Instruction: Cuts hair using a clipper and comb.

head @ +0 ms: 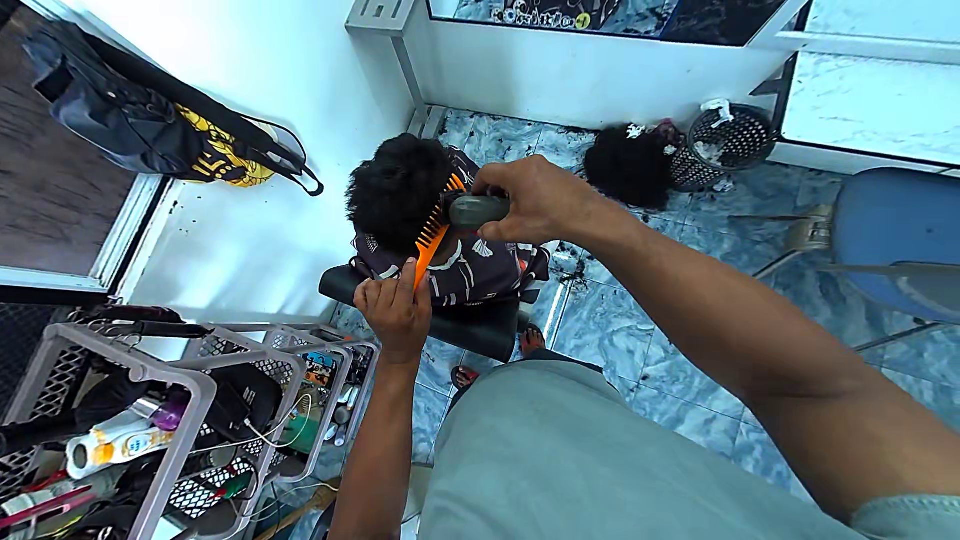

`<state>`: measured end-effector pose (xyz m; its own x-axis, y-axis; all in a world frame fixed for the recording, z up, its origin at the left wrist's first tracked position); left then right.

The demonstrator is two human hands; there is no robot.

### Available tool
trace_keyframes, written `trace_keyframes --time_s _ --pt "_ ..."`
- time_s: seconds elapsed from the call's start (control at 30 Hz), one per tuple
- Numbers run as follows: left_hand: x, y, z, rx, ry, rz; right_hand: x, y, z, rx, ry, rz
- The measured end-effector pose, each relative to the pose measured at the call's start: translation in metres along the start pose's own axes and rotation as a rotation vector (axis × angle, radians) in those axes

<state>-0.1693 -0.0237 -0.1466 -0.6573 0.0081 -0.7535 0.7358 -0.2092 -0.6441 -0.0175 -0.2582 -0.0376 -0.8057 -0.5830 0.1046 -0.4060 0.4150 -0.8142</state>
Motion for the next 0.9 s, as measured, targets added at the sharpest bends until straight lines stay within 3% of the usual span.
trace_keyframes --time_s 0.37,0.5,0.63,0.73,0.9 --pt "-0.003 0.002 -0.001 0.024 0.008 0.011 0.01 0.002 -0.022 0.145 0.023 0.021" --pt "-0.002 0.001 -0.006 0.07 0.025 -0.038 0.012 0.009 -0.028 0.058 -0.045 0.011" --pt "0.022 -0.011 -0.035 0.202 0.067 -0.336 0.028 0.022 0.004 -0.026 0.105 0.023" --pt "0.034 -0.017 -0.048 0.164 0.073 -0.333 0.033 0.037 0.026 -0.127 0.217 0.021" --pt "0.004 -0.021 -0.039 0.093 0.096 -0.283 0.021 0.044 0.029 -0.203 0.212 0.004"
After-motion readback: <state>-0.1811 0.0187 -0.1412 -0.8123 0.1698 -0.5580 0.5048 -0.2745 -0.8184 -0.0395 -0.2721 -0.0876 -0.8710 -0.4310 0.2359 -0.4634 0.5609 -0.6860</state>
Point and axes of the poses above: each hand's wrist, its own x-axis away from the middle knuckle, its own y-axis out of the palm, z = x × y, the point moved 1 cm from there along -x, towards the middle knuckle, and after that the axes turned 2 degrees about y, right-handed, at the moved point
